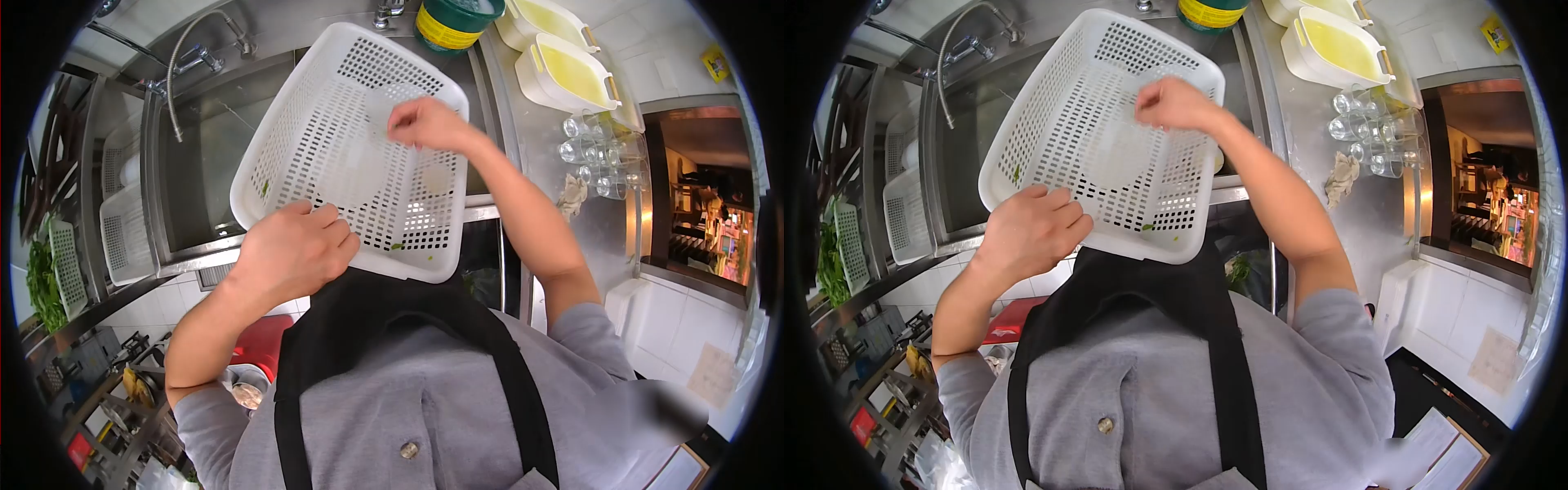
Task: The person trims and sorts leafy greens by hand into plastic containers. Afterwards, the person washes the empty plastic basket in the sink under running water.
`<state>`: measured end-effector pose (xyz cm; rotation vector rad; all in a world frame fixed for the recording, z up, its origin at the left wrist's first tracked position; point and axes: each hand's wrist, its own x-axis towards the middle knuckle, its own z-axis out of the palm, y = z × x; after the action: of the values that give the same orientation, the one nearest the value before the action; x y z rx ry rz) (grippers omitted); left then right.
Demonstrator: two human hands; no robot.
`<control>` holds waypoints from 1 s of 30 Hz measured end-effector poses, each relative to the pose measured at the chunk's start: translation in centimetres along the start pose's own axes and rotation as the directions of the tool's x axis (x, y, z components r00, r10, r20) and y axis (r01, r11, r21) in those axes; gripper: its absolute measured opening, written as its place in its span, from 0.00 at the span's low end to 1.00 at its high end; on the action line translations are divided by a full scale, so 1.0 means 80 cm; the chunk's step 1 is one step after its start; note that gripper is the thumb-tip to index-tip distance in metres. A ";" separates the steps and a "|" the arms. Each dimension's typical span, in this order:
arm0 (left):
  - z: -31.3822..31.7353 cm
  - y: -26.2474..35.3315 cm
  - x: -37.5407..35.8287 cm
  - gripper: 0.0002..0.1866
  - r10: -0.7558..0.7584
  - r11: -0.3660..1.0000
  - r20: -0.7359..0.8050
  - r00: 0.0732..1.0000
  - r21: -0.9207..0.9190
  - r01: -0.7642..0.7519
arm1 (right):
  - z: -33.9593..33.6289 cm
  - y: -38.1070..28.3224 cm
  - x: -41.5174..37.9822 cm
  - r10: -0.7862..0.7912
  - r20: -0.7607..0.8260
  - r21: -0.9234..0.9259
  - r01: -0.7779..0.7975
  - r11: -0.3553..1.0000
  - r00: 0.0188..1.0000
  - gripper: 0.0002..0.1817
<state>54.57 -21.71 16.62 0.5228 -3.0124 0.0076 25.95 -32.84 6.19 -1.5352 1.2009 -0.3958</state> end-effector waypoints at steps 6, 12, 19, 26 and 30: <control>0.003 0.003 -0.008 0.07 0.043 0.997 -0.061 0.997 0.068 -0.039 | 0.083 -0.078 -0.012 -0.193 -0.023 0.248 0.193 0.949 0.981 0.08; 0.011 0.009 -0.015 0.07 0.097 0.986 -0.170 0.981 0.151 -0.072 | 0.168 -0.126 -0.006 -0.076 0.007 0.381 0.067 0.922 0.997 0.07; 0.011 0.009 -0.013 0.07 0.115 0.987 -0.141 0.983 0.130 -0.096 | 0.185 -0.128 0.006 0.002 0.020 0.460 -0.010 0.888 1.000 0.07; 0.008 0.009 -0.016 0.06 0.034 0.998 -0.115 0.993 0.061 -0.027 | 0.129 -0.127 0.008 -0.238 -0.258 0.065 0.263 0.963 0.936 0.07; 0.024 0.006 -0.020 0.06 -0.025 0.998 -0.032 0.999 0.063 0.027 | -0.022 -0.231 -0.054 -0.420 -0.427 -0.229 0.353 0.907 0.801 0.07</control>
<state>55.78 -20.79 14.55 0.5621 -2.9835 0.1095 31.51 -32.10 24.44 -1.8797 1.2896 -1.0265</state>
